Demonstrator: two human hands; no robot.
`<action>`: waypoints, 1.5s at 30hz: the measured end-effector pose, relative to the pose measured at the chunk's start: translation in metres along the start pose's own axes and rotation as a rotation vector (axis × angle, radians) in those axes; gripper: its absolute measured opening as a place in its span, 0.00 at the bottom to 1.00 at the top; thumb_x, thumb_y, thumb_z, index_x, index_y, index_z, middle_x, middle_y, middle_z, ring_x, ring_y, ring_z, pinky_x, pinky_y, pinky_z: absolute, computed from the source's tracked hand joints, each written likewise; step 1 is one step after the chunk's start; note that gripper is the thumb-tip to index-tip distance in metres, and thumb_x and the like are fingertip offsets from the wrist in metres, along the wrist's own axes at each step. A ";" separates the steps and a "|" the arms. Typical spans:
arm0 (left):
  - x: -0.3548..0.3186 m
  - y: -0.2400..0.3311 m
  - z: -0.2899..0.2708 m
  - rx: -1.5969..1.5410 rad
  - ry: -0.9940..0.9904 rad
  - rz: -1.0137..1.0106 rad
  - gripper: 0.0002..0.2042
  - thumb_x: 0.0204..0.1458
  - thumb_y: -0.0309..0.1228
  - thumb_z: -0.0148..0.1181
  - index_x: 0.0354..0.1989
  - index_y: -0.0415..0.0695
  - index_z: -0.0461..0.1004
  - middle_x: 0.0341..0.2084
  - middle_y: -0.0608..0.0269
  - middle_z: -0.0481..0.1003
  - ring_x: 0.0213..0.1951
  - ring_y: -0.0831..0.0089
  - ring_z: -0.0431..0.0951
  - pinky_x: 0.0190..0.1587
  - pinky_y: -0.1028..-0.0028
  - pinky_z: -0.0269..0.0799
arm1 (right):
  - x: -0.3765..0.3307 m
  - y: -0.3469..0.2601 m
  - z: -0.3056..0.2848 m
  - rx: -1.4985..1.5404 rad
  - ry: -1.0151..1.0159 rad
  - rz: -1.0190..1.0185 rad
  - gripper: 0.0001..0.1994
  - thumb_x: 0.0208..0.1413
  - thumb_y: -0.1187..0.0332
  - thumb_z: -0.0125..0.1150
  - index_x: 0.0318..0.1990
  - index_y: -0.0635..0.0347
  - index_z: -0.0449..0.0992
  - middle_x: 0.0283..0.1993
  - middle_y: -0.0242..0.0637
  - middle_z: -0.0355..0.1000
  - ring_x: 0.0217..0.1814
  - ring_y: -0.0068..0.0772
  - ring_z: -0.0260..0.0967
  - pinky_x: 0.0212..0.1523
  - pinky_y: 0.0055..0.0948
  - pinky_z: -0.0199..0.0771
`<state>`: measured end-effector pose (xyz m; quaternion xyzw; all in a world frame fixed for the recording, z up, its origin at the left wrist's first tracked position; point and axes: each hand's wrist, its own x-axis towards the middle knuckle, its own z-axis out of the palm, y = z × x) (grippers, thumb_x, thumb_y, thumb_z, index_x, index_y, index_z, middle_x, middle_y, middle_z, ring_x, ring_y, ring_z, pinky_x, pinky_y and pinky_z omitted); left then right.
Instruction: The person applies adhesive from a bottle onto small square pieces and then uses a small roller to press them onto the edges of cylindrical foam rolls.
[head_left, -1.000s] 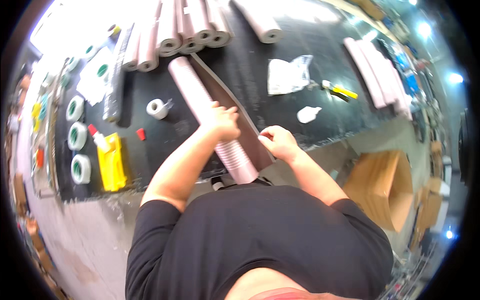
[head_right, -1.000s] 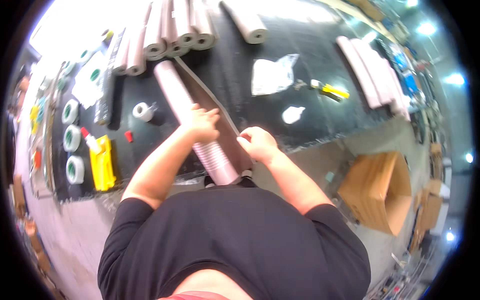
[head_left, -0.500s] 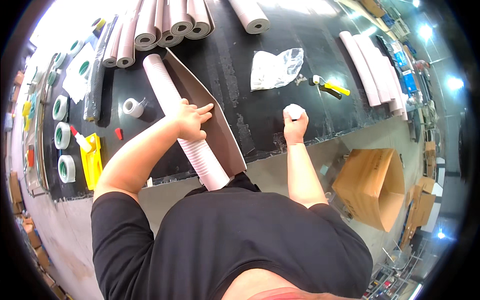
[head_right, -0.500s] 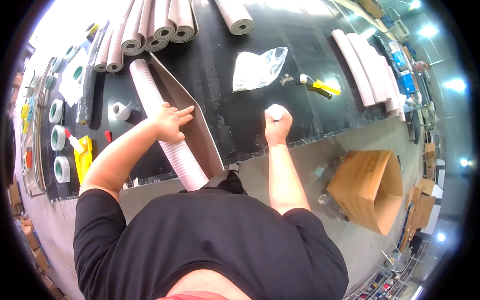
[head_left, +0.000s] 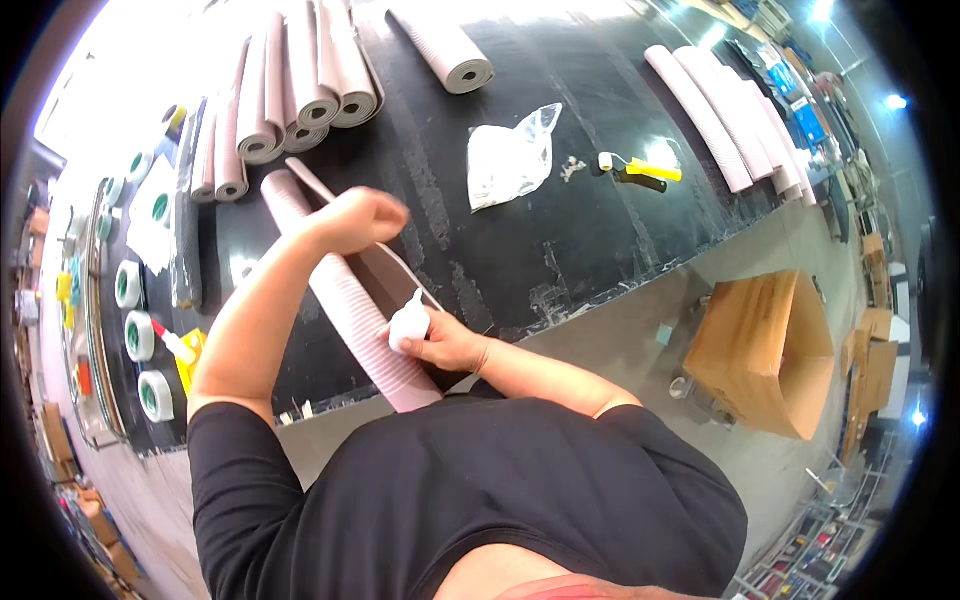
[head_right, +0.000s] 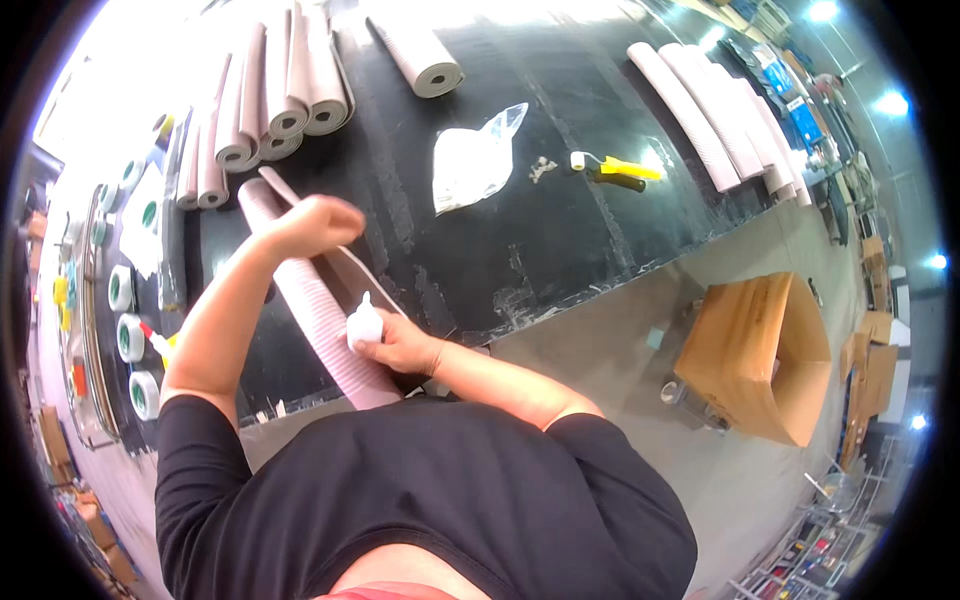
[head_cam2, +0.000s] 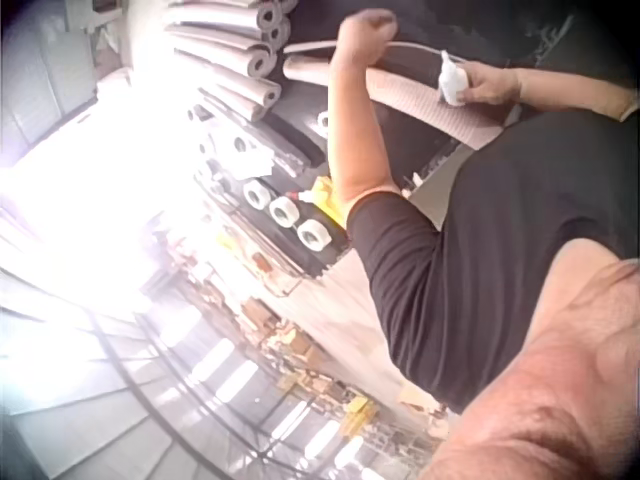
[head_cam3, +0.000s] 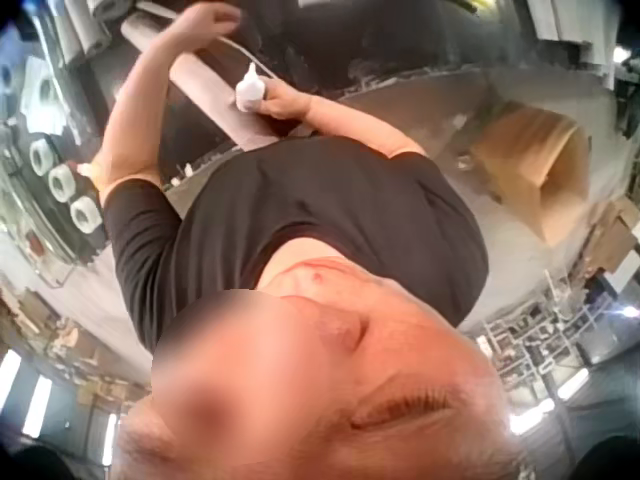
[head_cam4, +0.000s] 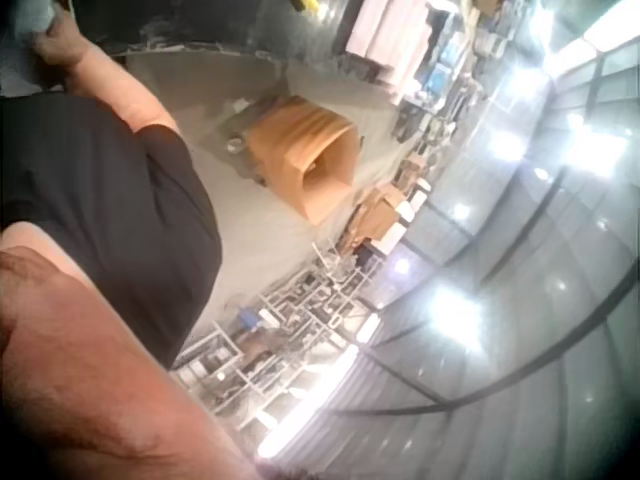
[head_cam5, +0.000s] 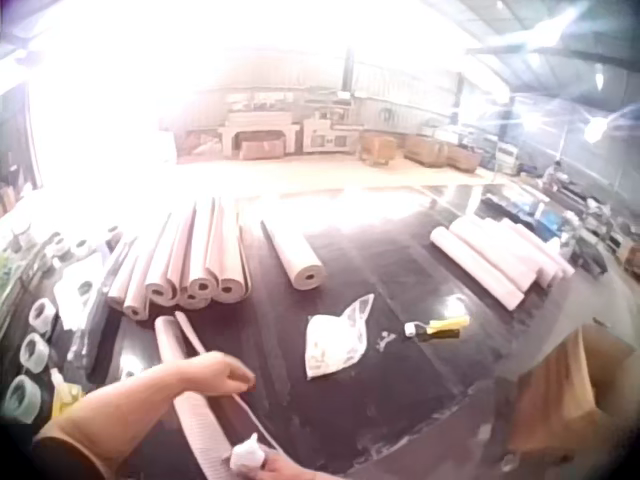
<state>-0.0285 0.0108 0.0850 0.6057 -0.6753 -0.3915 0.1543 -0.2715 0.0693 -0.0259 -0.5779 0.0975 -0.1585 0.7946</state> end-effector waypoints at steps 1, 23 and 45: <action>0.033 0.022 -0.008 0.191 0.071 0.142 0.08 0.50 0.27 0.61 0.37 0.38 0.79 0.34 0.55 0.78 0.39 0.65 0.79 0.46 0.69 0.73 | 0.000 0.000 -0.001 0.048 0.008 -0.011 0.14 0.61 0.67 0.62 0.52 0.61 0.73 0.48 0.32 0.75 0.52 0.22 0.69 0.56 0.28 0.68; 0.274 0.070 0.063 0.774 -0.094 -0.133 0.14 0.46 0.39 0.65 0.44 0.59 0.81 0.40 0.65 0.81 0.45 0.64 0.80 0.48 0.64 0.76 | -0.005 0.020 -0.015 0.025 0.075 -0.012 0.16 0.60 0.66 0.63 0.52 0.61 0.71 0.48 0.35 0.77 0.53 0.28 0.72 0.58 0.29 0.68; 0.235 0.045 0.046 -0.520 0.208 -0.167 0.12 0.54 0.34 0.64 0.44 0.43 0.80 0.34 0.64 0.79 0.38 0.76 0.76 0.41 0.73 0.69 | -0.003 0.023 -0.013 0.160 0.086 -0.010 0.18 0.59 0.68 0.64 0.54 0.62 0.69 0.49 0.33 0.76 0.52 0.25 0.71 0.57 0.28 0.68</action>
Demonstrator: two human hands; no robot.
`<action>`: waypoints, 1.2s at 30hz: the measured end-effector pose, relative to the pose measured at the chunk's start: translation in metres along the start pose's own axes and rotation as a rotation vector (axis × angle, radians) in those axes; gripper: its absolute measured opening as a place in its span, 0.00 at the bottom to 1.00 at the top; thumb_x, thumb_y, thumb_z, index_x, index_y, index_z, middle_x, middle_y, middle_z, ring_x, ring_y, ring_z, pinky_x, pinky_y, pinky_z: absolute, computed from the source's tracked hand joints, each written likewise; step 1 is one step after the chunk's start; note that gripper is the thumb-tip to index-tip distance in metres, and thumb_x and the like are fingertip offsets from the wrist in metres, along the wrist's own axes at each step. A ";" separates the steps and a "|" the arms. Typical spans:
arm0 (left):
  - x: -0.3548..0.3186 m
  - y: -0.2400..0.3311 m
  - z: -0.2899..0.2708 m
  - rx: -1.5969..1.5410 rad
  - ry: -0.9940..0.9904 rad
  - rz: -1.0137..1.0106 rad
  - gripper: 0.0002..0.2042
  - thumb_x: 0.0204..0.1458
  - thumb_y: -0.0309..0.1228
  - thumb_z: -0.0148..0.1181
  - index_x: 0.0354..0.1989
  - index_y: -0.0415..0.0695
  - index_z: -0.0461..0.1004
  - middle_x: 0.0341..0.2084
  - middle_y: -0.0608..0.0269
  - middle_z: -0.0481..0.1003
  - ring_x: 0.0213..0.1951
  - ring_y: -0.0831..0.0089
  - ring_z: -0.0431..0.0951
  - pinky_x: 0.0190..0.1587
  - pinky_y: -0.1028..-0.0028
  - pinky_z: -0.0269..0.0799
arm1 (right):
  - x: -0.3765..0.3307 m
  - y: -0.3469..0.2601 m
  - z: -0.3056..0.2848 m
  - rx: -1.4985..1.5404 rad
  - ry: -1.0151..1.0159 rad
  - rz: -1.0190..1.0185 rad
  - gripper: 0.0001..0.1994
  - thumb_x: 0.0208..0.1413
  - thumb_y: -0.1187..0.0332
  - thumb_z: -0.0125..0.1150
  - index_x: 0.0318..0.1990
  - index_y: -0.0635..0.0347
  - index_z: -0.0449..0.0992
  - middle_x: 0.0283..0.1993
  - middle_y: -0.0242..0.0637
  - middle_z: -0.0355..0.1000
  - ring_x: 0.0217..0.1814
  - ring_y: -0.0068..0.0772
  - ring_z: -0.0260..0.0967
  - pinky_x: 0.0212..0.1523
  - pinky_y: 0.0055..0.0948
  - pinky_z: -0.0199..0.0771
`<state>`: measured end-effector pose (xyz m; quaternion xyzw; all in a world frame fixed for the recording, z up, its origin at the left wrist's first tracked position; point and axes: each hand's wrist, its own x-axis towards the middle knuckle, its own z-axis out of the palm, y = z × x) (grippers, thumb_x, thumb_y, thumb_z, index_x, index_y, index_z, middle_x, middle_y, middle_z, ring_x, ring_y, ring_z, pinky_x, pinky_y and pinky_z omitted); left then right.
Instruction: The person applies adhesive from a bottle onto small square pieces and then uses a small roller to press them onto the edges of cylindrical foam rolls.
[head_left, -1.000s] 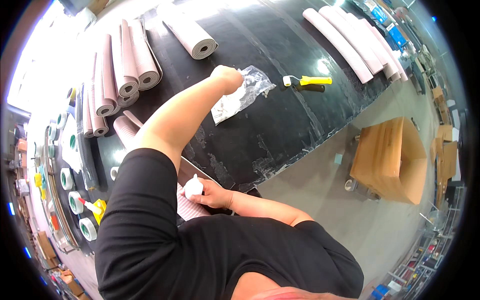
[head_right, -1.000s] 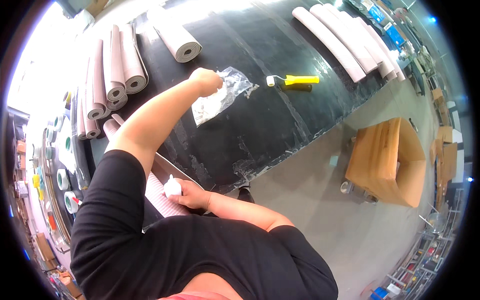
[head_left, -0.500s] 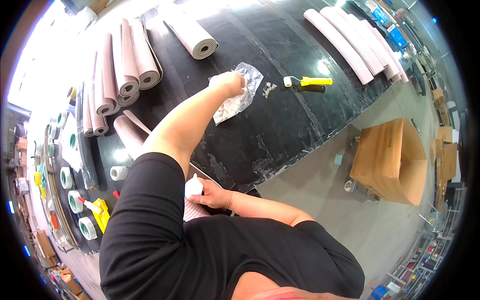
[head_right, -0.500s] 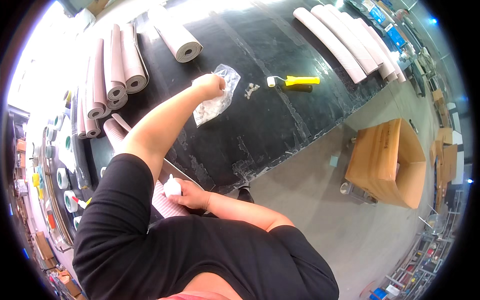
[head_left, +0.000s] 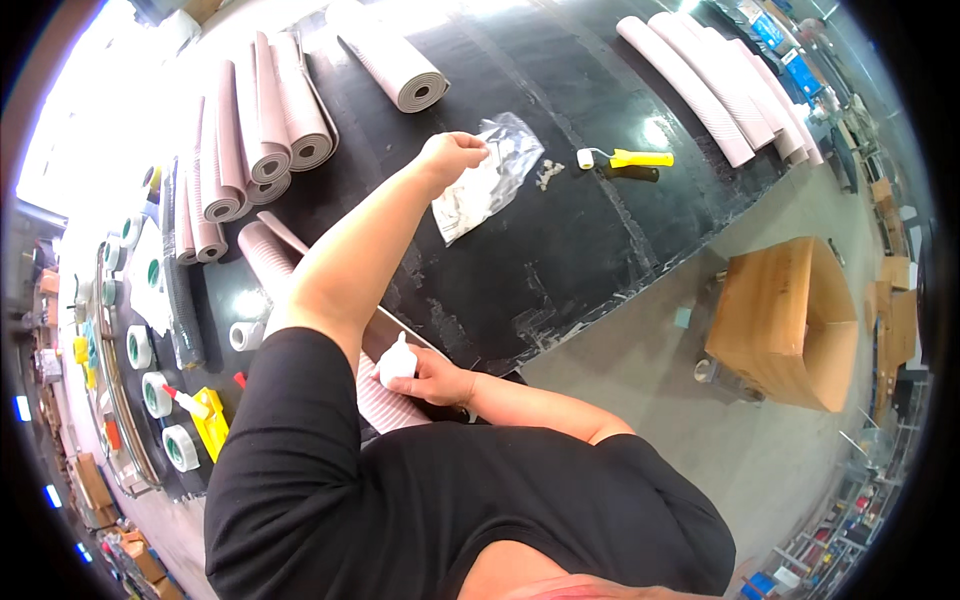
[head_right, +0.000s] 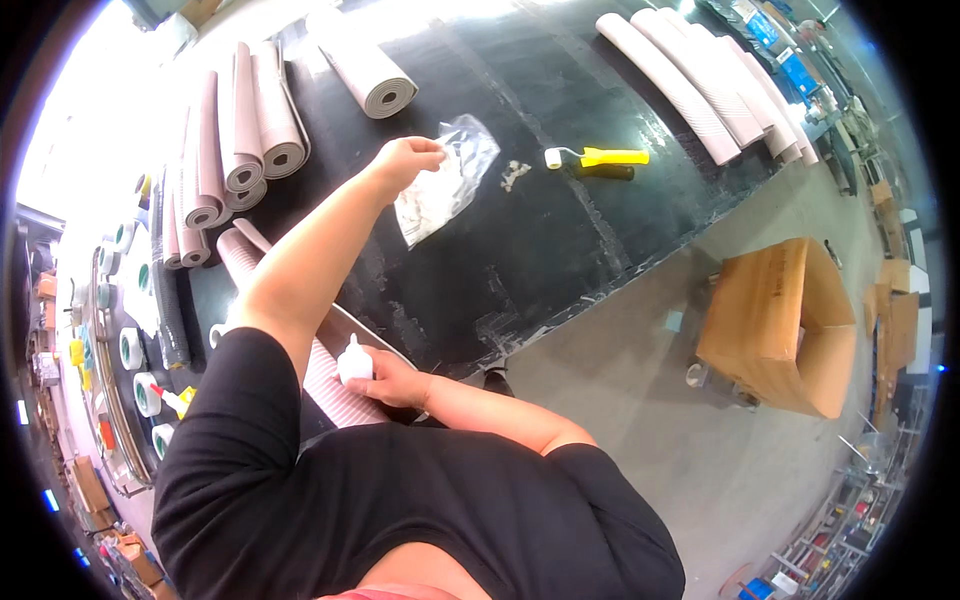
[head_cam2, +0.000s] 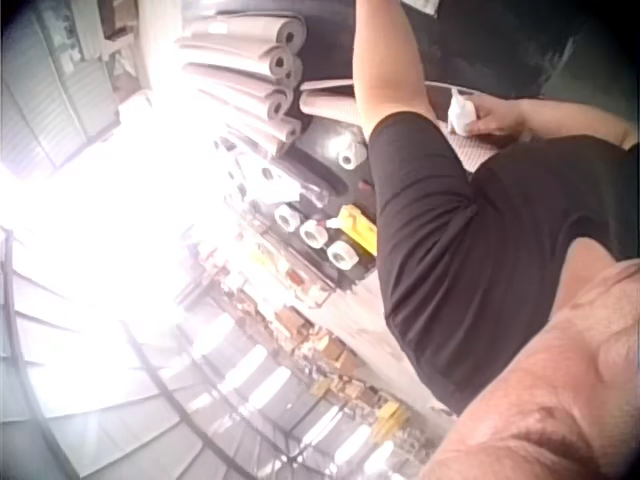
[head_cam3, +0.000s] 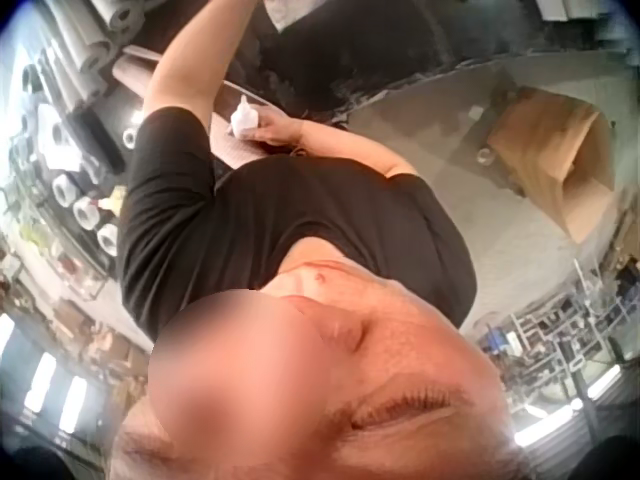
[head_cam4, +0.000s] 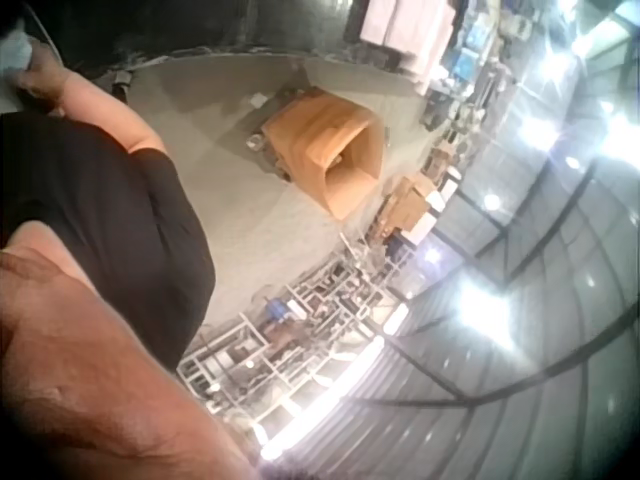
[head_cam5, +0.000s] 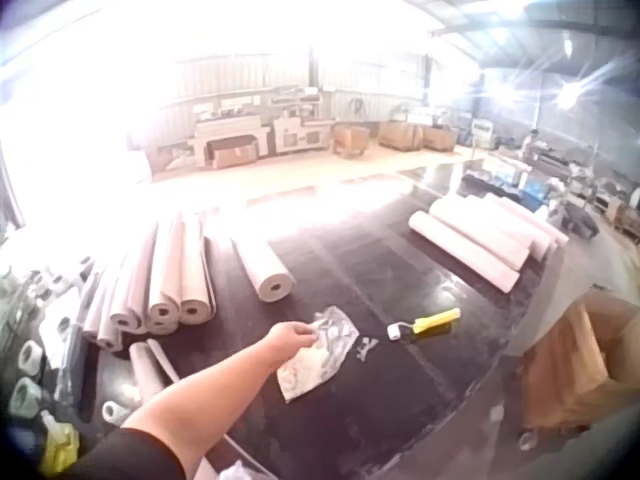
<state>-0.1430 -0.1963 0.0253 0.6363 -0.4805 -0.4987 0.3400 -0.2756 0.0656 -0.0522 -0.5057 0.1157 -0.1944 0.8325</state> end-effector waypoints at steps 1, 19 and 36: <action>-0.013 -0.001 -0.005 -0.168 0.031 -0.035 0.12 0.56 0.34 0.63 0.46 0.42 0.78 0.36 0.63 0.79 0.40 0.76 0.76 0.43 0.74 0.69 | 0.000 0.003 -0.001 0.057 -0.001 0.024 0.18 0.59 0.69 0.64 0.55 0.62 0.69 0.49 0.33 0.75 0.52 0.24 0.71 0.57 0.28 0.69; -0.329 -0.155 -0.062 -0.178 0.184 0.339 0.14 0.42 0.07 0.56 0.30 0.43 0.77 0.55 0.58 0.67 0.52 0.68 0.71 0.53 0.69 0.71 | 0.010 -0.014 0.021 0.058 0.270 0.052 0.10 0.53 0.72 0.69 0.41 0.59 0.78 0.39 0.29 0.76 0.43 0.22 0.71 0.46 0.24 0.70; -0.351 -0.132 -0.052 0.300 0.216 0.201 0.27 0.53 0.28 0.63 0.61 0.36 0.63 0.57 0.49 0.71 0.56 0.56 0.74 0.58 0.64 0.68 | 0.016 -0.002 0.038 0.083 0.508 -0.022 0.06 0.54 0.77 0.65 0.38 0.59 0.76 0.36 0.27 0.72 0.39 0.20 0.69 0.42 0.22 0.67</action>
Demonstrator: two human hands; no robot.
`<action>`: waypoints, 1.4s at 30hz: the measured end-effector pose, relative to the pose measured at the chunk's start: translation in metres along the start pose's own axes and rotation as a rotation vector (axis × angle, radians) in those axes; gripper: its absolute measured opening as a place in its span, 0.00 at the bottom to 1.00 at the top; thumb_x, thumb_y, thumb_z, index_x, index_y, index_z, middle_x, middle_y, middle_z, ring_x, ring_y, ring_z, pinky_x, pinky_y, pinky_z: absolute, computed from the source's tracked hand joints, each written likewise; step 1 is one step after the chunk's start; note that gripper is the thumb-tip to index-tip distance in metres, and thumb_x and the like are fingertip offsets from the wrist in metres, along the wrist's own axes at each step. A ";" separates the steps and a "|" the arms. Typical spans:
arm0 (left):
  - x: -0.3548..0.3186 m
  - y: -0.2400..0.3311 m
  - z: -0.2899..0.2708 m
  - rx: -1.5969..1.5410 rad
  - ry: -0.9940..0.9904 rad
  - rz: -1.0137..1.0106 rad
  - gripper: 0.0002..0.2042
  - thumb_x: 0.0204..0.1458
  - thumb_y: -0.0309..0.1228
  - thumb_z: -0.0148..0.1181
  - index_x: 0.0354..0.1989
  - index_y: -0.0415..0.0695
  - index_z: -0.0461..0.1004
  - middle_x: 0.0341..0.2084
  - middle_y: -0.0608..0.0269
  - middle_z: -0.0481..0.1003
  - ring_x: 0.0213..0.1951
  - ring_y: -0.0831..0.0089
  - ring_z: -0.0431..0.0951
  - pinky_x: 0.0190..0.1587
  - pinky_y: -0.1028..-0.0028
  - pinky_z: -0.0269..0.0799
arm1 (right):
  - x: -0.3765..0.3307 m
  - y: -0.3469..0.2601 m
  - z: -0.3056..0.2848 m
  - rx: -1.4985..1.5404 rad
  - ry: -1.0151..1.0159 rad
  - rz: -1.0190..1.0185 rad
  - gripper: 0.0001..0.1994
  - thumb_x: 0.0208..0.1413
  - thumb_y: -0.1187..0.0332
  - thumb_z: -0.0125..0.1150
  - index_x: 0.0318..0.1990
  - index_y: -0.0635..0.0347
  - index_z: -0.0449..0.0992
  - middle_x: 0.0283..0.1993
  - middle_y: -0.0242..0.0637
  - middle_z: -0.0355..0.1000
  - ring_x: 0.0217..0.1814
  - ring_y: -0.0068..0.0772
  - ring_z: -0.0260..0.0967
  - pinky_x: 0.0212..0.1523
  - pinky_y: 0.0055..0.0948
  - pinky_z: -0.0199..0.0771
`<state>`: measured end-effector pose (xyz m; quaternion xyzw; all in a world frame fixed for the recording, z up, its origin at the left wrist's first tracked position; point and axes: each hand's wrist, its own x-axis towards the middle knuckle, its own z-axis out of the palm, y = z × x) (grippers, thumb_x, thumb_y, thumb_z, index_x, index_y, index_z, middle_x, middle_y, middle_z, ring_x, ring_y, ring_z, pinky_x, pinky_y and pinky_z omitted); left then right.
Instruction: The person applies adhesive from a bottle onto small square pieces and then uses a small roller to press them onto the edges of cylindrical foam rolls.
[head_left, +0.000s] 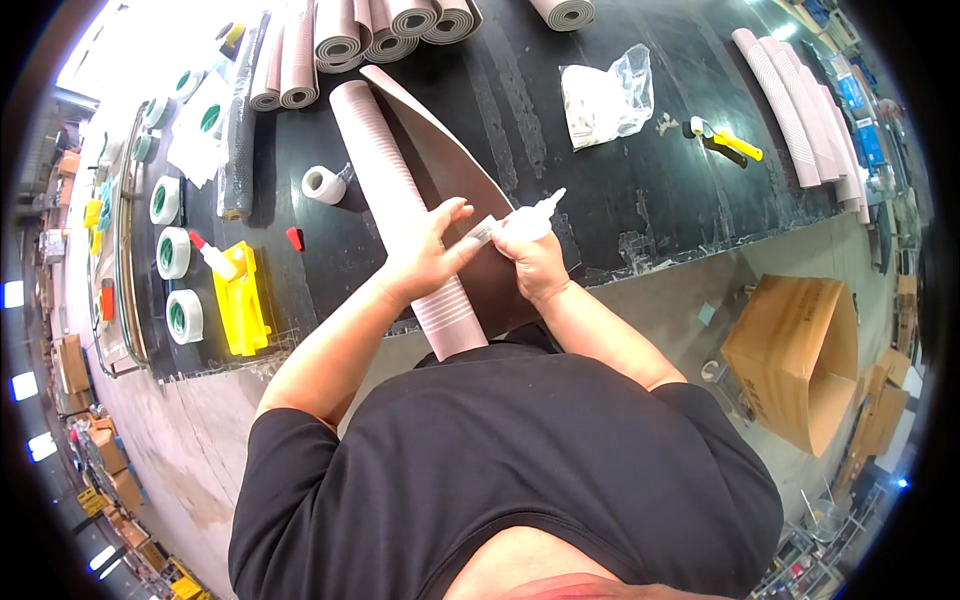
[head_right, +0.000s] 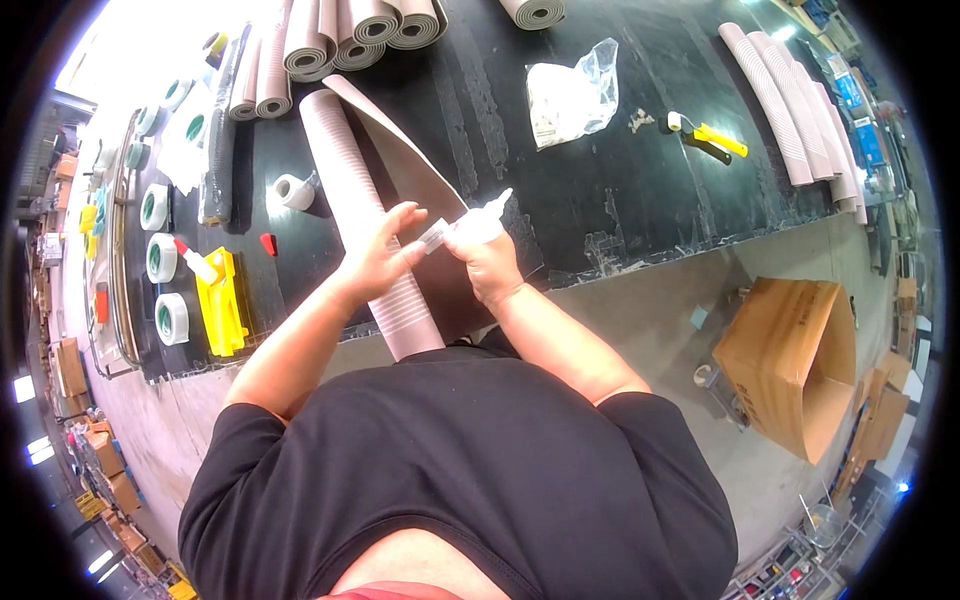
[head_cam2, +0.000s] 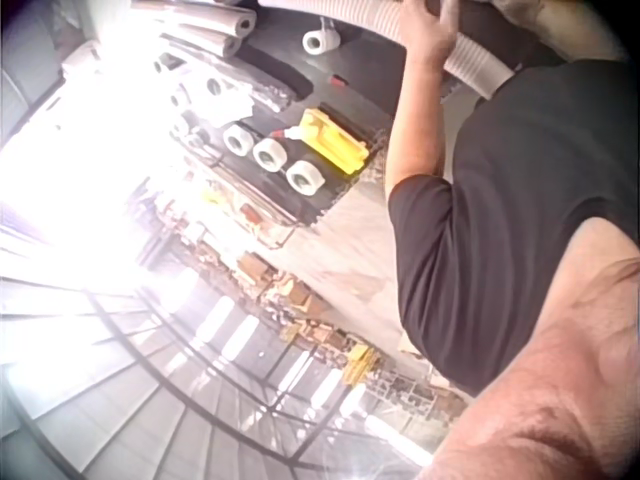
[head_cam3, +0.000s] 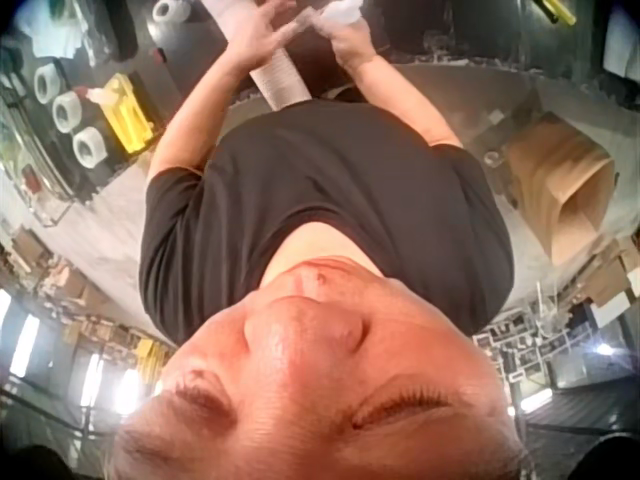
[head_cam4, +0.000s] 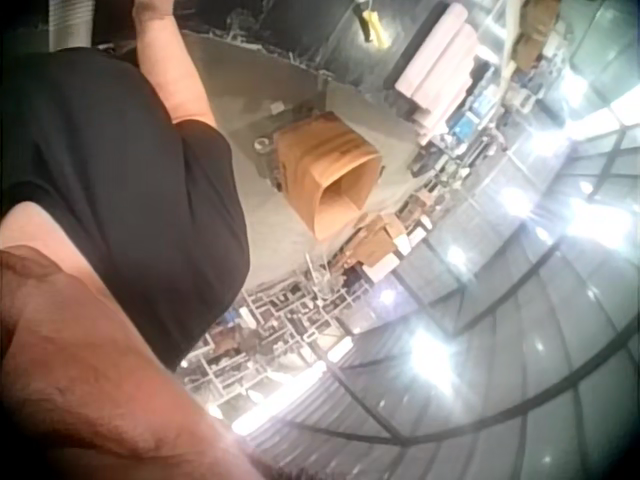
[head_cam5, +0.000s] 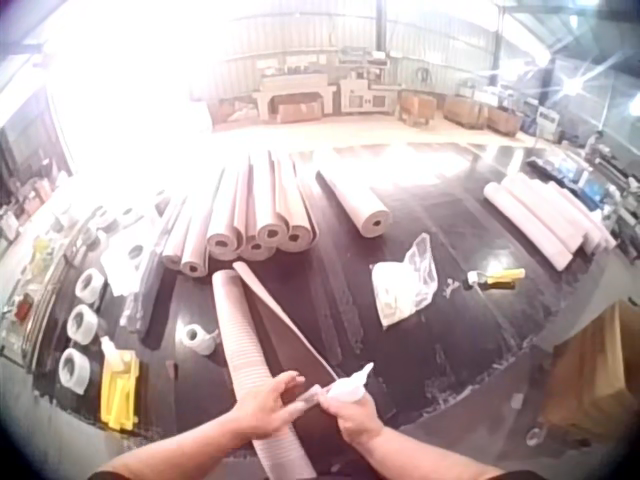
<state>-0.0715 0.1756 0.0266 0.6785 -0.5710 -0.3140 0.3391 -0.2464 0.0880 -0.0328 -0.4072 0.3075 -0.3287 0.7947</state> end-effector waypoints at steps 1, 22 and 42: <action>-0.003 0.010 0.002 0.218 -0.006 0.007 0.31 0.54 0.32 0.64 0.64 0.35 0.59 0.57 0.49 0.72 0.57 0.55 0.73 0.60 0.63 0.67 | 0.001 -0.001 0.001 0.087 0.032 0.015 0.06 0.53 0.77 0.65 0.38 0.58 0.75 0.36 0.27 0.72 0.39 0.20 0.68 0.42 0.22 0.67; 0.032 0.001 -0.046 0.520 -0.281 -0.117 0.06 0.49 0.31 0.63 0.34 0.45 0.80 0.35 0.55 0.78 0.39 0.56 0.79 0.44 0.63 0.75 | -0.012 0.019 0.004 -0.414 -0.077 -0.202 0.09 0.50 0.71 0.65 0.38 0.62 0.73 0.36 0.33 0.76 0.38 0.26 0.73 0.43 0.27 0.73; 0.193 -0.080 -0.044 -0.004 -0.312 -0.034 0.10 0.54 0.33 0.63 0.40 0.42 0.80 0.33 0.58 0.81 0.37 0.72 0.79 0.45 0.72 0.73 | 0.026 -0.015 -0.010 -0.017 -0.161 0.067 0.17 0.53 0.71 0.67 0.48 0.59 0.67 0.42 0.32 0.70 0.35 0.18 0.66 0.35 0.20 0.68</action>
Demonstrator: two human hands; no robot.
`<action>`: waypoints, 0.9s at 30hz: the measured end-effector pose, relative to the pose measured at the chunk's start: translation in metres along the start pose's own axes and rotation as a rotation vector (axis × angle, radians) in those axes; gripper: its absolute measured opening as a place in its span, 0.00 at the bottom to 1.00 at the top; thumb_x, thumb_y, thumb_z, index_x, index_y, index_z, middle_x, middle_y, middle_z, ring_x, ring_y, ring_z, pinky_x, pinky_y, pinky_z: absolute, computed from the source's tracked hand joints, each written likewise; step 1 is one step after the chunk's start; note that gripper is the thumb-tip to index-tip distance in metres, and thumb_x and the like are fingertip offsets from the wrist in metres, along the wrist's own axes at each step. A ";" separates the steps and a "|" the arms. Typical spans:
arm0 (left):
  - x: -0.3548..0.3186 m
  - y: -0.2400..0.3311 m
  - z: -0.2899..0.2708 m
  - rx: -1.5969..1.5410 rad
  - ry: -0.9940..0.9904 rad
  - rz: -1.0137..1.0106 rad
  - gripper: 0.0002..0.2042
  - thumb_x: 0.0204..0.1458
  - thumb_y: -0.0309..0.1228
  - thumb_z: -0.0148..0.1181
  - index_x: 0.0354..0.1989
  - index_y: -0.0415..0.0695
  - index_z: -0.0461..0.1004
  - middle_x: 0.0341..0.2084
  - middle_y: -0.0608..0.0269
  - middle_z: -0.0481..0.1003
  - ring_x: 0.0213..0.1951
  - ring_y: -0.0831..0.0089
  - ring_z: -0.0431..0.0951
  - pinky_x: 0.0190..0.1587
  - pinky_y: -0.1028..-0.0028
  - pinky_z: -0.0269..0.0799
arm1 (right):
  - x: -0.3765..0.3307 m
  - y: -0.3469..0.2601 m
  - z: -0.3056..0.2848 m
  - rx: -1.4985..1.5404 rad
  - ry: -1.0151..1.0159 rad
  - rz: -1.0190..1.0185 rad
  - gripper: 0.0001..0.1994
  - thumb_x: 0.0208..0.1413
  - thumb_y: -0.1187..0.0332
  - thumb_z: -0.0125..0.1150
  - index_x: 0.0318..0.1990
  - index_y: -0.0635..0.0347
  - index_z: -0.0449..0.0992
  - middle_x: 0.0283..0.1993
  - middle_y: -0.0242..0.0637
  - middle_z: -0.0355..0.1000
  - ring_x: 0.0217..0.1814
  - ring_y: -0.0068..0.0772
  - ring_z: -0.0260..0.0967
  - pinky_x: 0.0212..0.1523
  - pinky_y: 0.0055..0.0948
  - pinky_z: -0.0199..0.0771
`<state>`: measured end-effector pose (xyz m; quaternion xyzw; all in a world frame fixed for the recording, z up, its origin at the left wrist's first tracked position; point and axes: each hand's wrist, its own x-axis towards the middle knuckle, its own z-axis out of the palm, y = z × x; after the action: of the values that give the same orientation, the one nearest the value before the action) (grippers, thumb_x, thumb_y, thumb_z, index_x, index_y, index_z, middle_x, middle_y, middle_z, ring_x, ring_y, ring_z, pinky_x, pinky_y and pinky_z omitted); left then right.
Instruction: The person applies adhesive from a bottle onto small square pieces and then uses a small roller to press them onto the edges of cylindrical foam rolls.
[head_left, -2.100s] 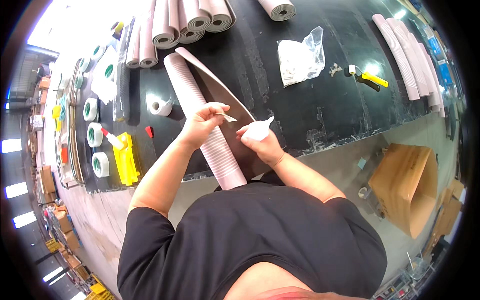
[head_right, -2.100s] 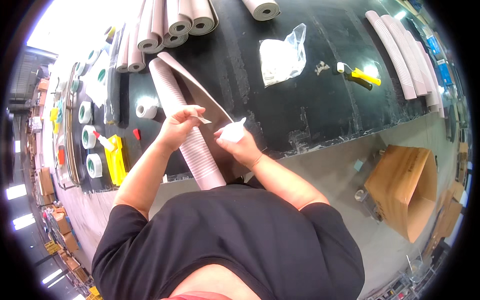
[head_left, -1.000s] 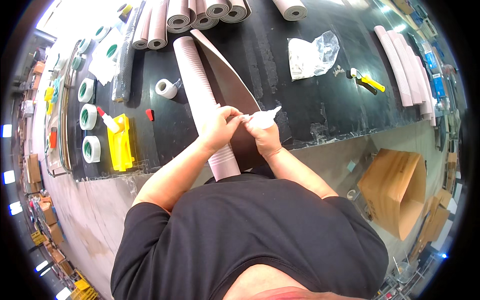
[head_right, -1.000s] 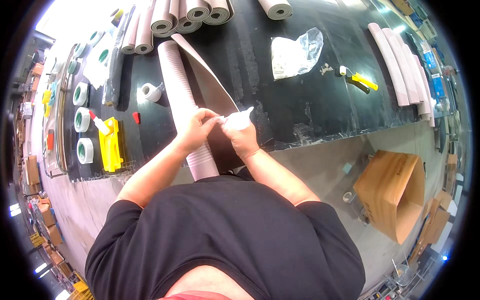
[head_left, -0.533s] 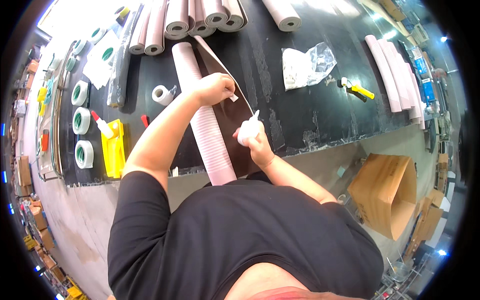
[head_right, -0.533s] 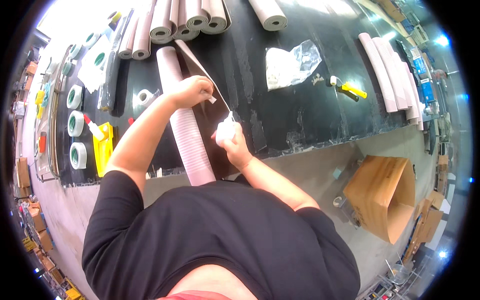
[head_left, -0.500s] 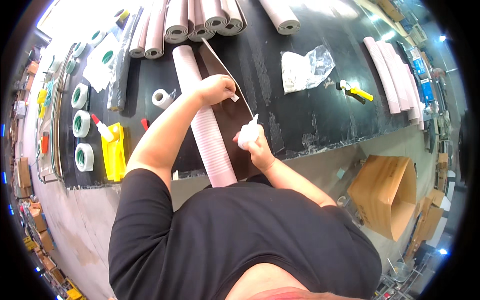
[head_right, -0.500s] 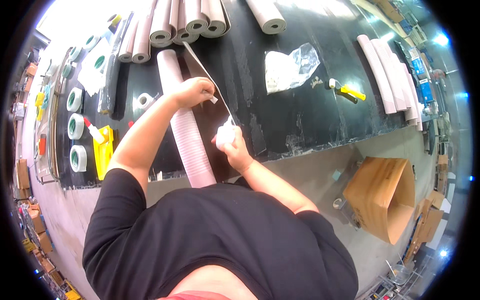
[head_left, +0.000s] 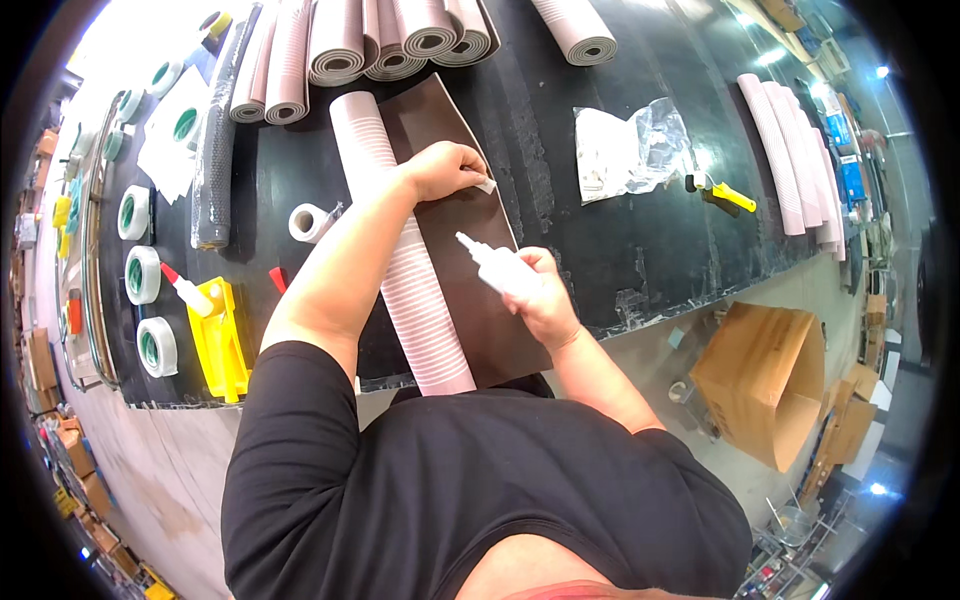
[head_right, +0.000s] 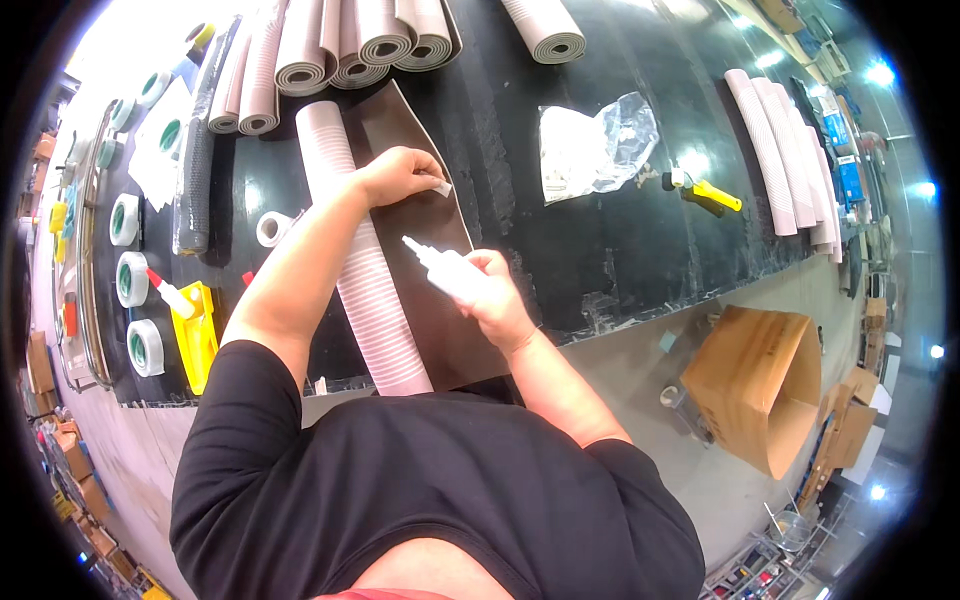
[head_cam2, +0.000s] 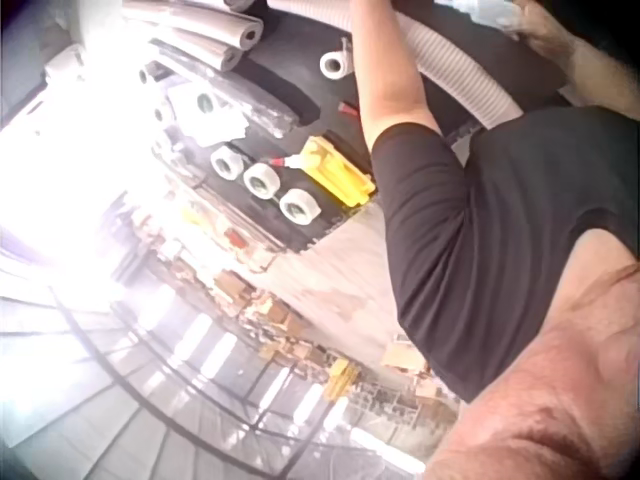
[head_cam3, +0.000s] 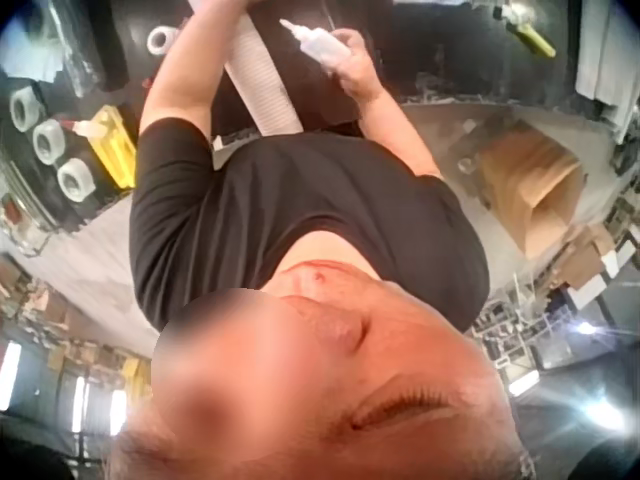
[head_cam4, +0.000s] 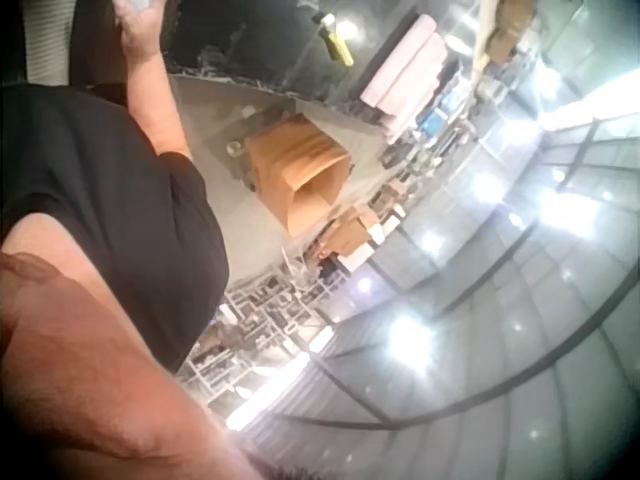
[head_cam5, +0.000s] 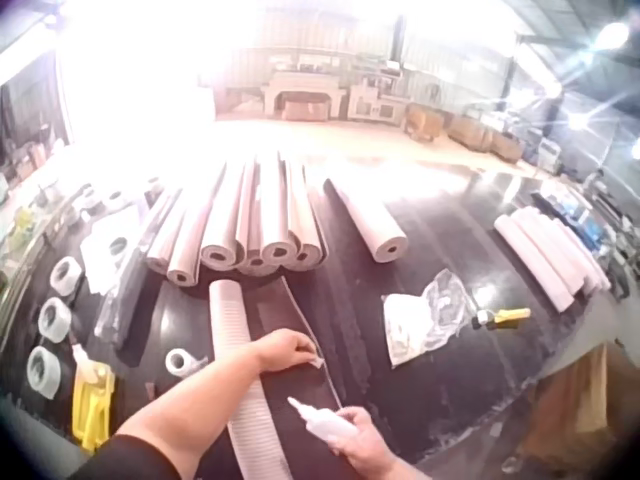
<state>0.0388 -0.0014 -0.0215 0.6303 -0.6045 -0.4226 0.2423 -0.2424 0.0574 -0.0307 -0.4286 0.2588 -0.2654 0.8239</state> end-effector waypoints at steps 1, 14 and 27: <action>0.000 -0.002 0.002 -0.011 -0.003 -0.006 0.10 0.54 0.33 0.63 0.40 0.42 0.80 0.33 0.58 0.81 0.37 0.72 0.79 0.45 0.72 0.73 | 0.006 0.005 -0.001 0.039 0.066 -0.066 0.18 0.52 0.75 0.67 0.49 0.59 0.69 0.44 0.32 0.71 0.33 0.19 0.66 0.34 0.20 0.68; 0.009 0.008 0.010 -0.105 -0.050 0.105 0.10 0.54 0.31 0.62 0.42 0.43 0.80 0.32 0.59 0.80 0.37 0.69 0.79 0.44 0.71 0.73 | 0.063 -0.024 -0.008 0.631 0.003 0.051 0.17 0.53 0.59 0.67 0.45 0.57 0.74 0.25 0.29 0.66 0.27 0.24 0.62 0.45 0.35 0.70; 0.027 -0.006 0.012 -0.293 -0.139 -0.046 0.10 0.57 0.31 0.61 0.43 0.40 0.79 0.30 0.65 0.78 0.34 0.79 0.75 0.42 0.77 0.72 | 0.069 -0.013 -0.017 0.656 0.120 0.075 0.19 0.55 0.51 0.65 0.44 0.56 0.76 0.31 0.31 0.69 0.30 0.27 0.61 0.44 0.35 0.67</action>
<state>0.0296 -0.0238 -0.0389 0.5712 -0.5369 -0.5544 0.2795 -0.2059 -0.0044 -0.0415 -0.1144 0.2230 -0.3289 0.9105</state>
